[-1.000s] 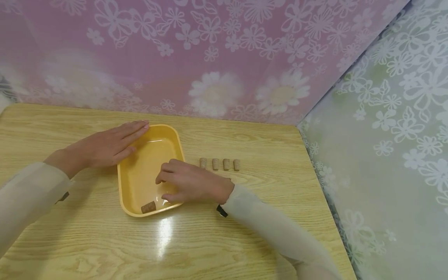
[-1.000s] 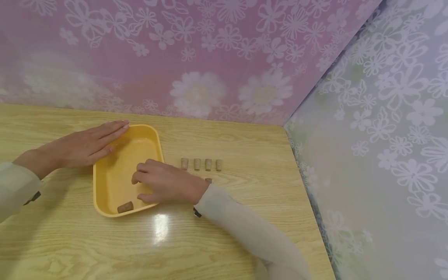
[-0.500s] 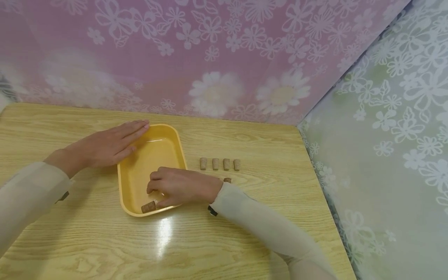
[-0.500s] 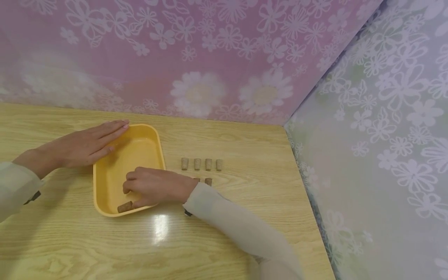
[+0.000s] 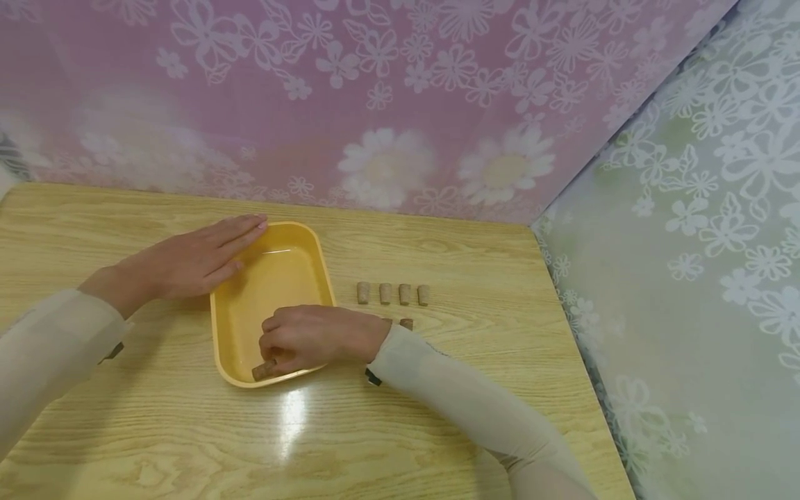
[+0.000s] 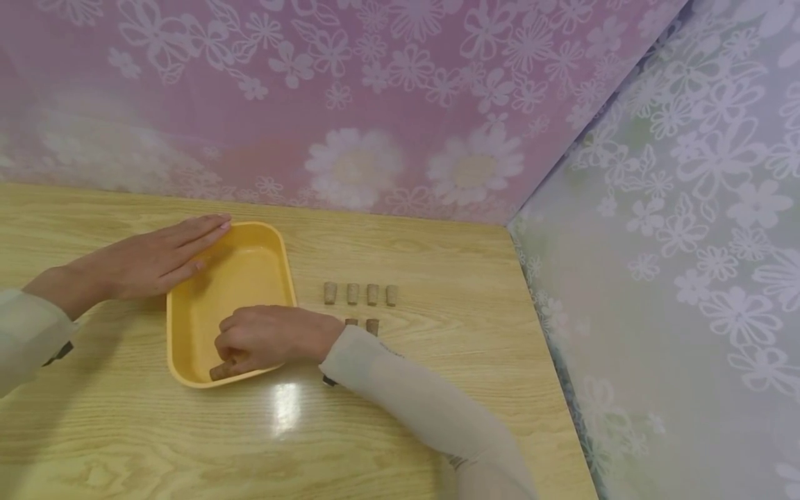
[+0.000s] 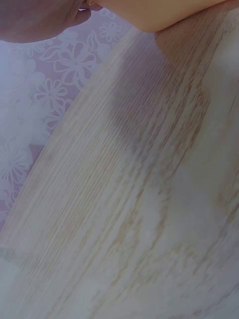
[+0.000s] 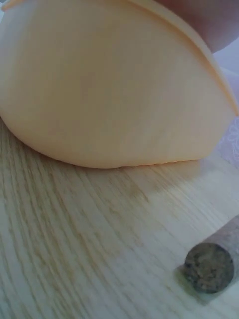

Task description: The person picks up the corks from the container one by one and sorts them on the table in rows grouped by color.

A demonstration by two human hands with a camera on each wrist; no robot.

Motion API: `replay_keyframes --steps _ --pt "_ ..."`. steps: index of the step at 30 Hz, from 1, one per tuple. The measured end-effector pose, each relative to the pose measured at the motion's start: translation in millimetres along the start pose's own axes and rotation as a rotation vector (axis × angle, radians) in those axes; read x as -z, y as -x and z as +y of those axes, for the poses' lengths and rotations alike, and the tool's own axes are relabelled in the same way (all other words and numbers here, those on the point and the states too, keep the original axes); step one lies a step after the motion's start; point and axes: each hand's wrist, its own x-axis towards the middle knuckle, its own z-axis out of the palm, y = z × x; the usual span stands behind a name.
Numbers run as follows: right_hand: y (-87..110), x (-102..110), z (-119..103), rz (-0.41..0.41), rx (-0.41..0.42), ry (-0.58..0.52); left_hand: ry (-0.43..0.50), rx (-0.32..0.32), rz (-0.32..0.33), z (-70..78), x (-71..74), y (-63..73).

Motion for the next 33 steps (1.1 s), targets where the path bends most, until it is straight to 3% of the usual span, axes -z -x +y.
replay_keyframes --steps 7,18,27,33 --pt "-2.2 1 -1 0.019 -0.035 0.009 -0.003 0.009 0.001 -0.2 -0.4 0.1" --pt "1.7 8 14 0.118 -0.082 0.185 -0.011 0.003 0.001 -0.6 -0.1 -0.5" --pt "3.1 9 23 0.158 -0.123 0.148 -0.009 0.008 -0.010 -1.2 -0.6 -2.3" --pt "0.7 6 21 0.149 -0.108 0.201 -0.006 0.004 -0.008 -1.2 -0.5 -2.0"
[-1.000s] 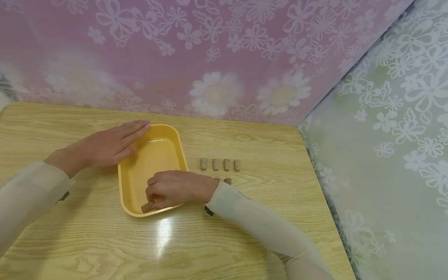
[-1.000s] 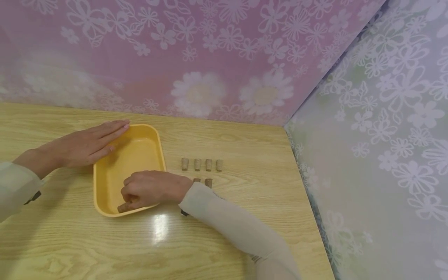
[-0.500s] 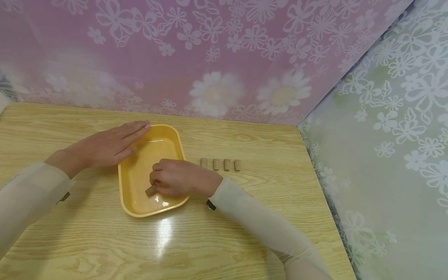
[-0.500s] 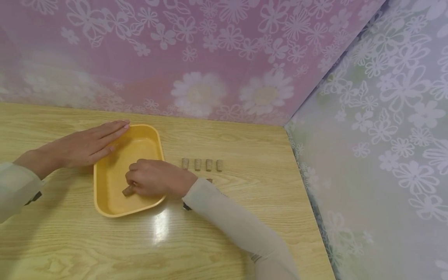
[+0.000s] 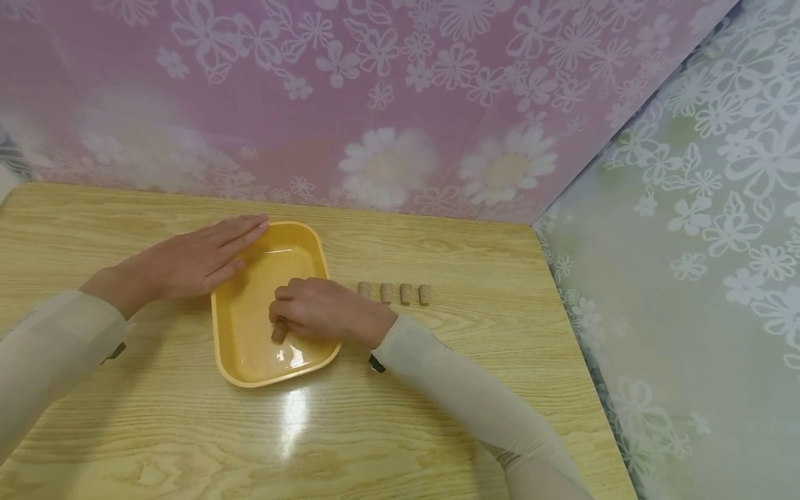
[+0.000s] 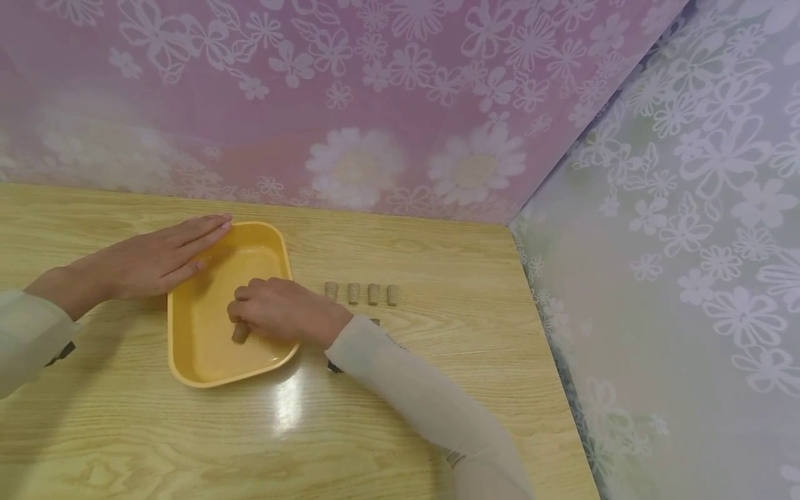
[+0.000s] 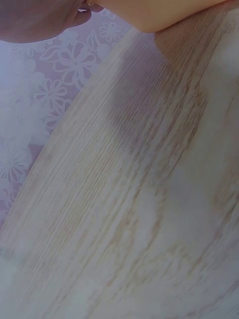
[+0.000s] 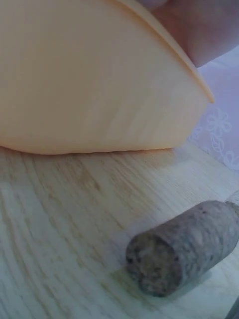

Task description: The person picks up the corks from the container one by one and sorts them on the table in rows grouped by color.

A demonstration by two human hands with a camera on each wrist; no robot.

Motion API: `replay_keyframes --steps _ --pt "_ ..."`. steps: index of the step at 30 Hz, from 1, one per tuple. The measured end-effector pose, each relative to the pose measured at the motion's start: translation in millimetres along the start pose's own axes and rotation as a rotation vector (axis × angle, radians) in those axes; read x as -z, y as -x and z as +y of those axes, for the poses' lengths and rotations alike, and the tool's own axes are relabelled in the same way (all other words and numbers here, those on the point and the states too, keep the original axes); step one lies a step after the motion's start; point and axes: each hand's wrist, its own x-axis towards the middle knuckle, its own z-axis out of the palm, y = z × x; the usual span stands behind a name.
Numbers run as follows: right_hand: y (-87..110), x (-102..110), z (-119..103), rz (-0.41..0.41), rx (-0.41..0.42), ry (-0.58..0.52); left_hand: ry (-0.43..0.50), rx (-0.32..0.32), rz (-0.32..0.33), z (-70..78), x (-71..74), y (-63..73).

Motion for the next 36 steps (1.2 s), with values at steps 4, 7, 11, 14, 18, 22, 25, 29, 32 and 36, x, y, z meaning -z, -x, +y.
replay_keyframes --steps 4,7,11,14,18,22,25,29,32,36 --pt "0.0 -1 -2 -0.013 0.032 0.018 -0.002 0.002 0.011 1.0 0.2 1.5" --pt "0.9 -1 -3 -0.017 0.050 0.008 -0.007 0.003 0.016 0.7 -0.1 1.6" --pt "3.3 3 -3 -0.004 0.034 0.021 -0.010 0.002 0.017 0.8 -0.3 1.7" --pt "4.1 5 -4 0.002 -0.001 0.069 -0.010 0.003 0.014 1.5 0.0 1.6" --pt "2.9 0 -5 0.001 -0.030 0.133 -0.009 0.003 0.008 1.8 1.0 0.8" --pt "2.5 -5 -9 -0.005 -0.052 0.171 -0.009 0.003 -0.002 2.4 1.8 0.4" --pt "2.6 -4 -12 -0.028 -0.073 0.187 -0.008 0.000 -0.004 2.6 2.1 0.2" --pt "2.7 -4 -14 -0.031 -0.087 0.232 -0.006 -0.009 0.009 2.4 1.7 0.5" --pt "2.6 -6 -16 -0.015 -0.089 0.264 -0.010 -0.015 0.028 1.9 0.7 1.1" --pt "2.5 -7 -18 -0.020 -0.094 0.265 -0.008 -0.020 0.043 1.3 -0.7 1.6"
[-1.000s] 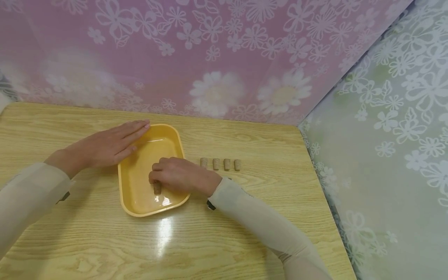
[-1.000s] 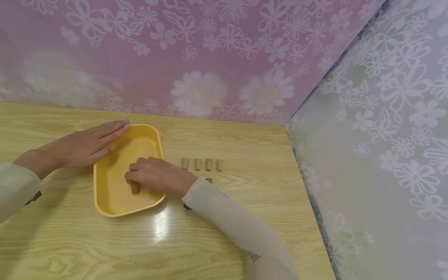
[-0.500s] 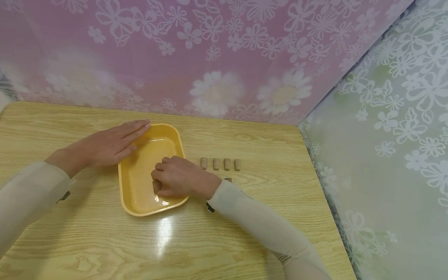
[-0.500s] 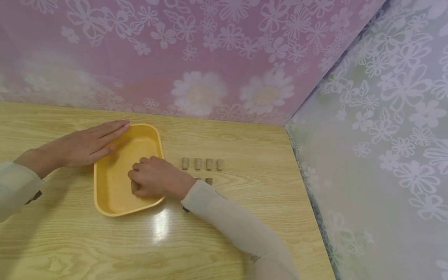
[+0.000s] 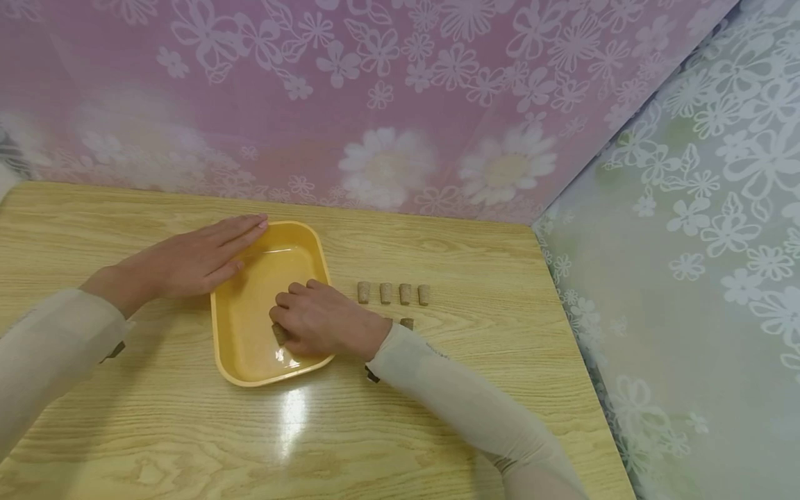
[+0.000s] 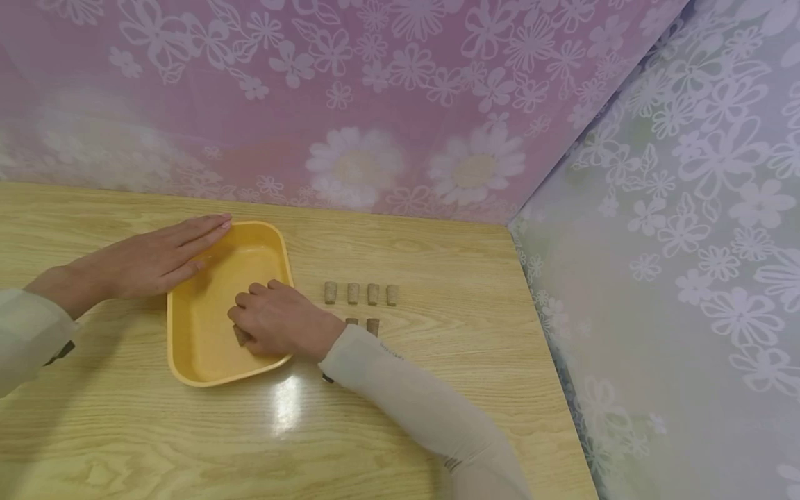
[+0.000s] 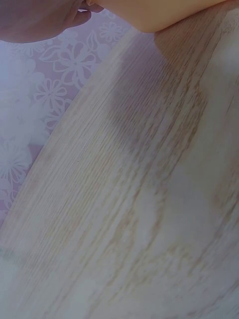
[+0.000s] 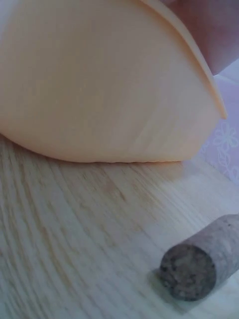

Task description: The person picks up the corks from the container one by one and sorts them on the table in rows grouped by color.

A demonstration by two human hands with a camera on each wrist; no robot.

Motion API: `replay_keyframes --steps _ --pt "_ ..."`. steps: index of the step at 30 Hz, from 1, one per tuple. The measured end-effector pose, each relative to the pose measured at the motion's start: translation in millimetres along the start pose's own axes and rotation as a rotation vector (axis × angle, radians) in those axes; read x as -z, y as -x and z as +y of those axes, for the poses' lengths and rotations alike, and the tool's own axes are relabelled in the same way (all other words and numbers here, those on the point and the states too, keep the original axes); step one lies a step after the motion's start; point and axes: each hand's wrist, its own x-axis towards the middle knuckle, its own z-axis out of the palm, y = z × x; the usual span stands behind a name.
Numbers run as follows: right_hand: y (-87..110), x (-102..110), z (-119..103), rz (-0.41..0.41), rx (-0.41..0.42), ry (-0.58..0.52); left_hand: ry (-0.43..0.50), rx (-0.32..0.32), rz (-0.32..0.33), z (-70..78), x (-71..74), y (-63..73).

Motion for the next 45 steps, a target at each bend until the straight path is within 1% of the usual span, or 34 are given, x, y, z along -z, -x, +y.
replay_keyframes --steps 4,6,9,13,18,21,23,26,30,34,40,45 --pt "1.1 1 1 -0.013 0.001 -0.032 0.004 0.000 -0.007 -0.3 -0.7 0.3" --pt "2.1 1 3 -0.004 0.011 -0.071 0.004 0.002 -0.013 -0.4 -0.8 0.3" --pt "5.4 2 8 0.040 0.037 -0.149 0.003 0.007 -0.020 -0.7 -0.9 0.1" --pt "15.0 6 15 0.101 0.057 -0.280 0.001 0.010 -0.022 -1.0 -1.0 -0.3" --pt "29.8 16 26 0.144 0.034 -0.429 0.003 0.010 -0.019 -0.6 0.5 0.5" --pt "37.8 20 32 0.160 0.009 -0.477 0.011 0.018 -0.029 -1.1 1.8 0.9" --pt "43.4 22 37 0.164 -0.011 -0.492 0.018 0.021 -0.037 -1.6 2.3 0.8" --pt "52.0 24 43 0.168 -0.037 -0.484 0.025 0.024 -0.044 -2.0 2.2 0.2" --pt "65.7 28 51 0.188 -0.070 -0.480 0.019 0.017 -0.034 -2.0 1.8 -0.8" --pt "80.9 27 59 0.219 -0.113 -0.515 0.020 0.010 -0.026 -1.3 2.5 -0.8" --pt "97.4 21 68 0.271 -0.122 -0.514 0.026 0.009 -0.038 -1.9 2.0 -1.1" --pt "108.2 15 73 0.268 -0.145 -0.512 0.028 0.005 -0.045 -3.4 0.4 -2.1"
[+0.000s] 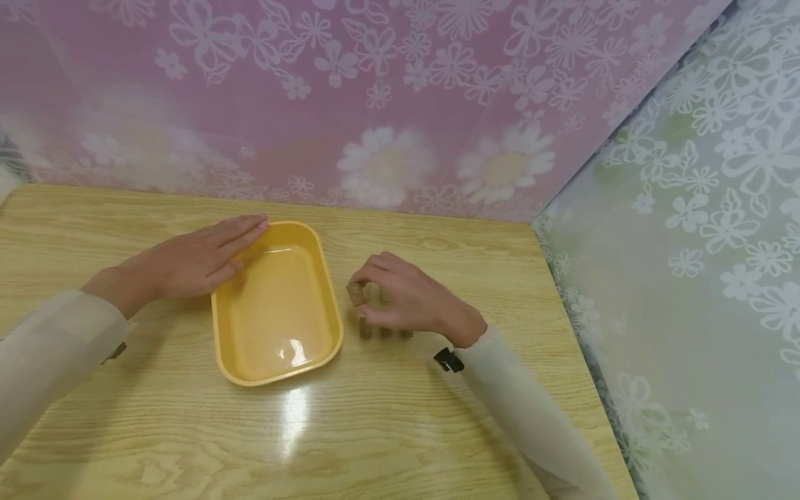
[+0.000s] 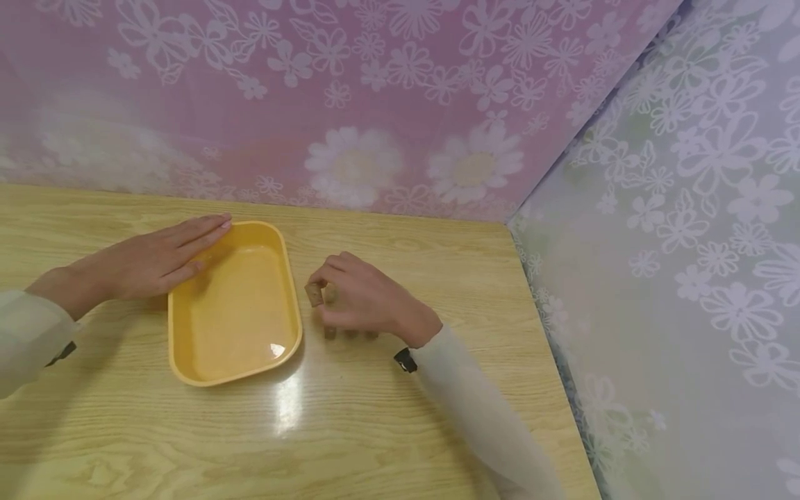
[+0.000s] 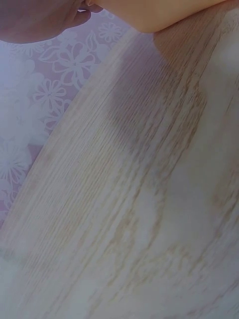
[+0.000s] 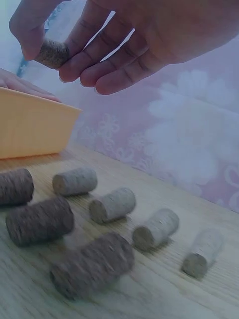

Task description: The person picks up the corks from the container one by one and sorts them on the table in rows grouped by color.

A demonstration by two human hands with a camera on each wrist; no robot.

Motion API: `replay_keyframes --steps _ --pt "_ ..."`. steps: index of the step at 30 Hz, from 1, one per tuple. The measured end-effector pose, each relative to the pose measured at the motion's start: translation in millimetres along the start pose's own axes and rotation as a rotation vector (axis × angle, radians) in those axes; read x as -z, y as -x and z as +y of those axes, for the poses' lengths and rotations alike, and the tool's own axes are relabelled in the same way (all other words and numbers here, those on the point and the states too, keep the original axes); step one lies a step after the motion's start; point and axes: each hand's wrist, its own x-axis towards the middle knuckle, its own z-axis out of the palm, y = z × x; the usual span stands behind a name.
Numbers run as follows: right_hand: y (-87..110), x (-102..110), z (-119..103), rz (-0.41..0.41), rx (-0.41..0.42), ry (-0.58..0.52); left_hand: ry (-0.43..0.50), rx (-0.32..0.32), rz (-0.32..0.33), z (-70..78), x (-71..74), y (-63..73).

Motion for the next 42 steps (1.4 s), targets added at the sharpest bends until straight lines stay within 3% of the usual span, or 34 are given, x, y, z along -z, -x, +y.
replay_keyframes --steps 23,42 --pt "65.6 0 29 -0.007 -0.195 -0.008 0.000 -0.002 0.002 3.3 1.5 -0.7" --pt "91.1 -3 42 0.004 -0.231 0.048 -0.012 -0.006 0.021 3.2 1.8 1.3"
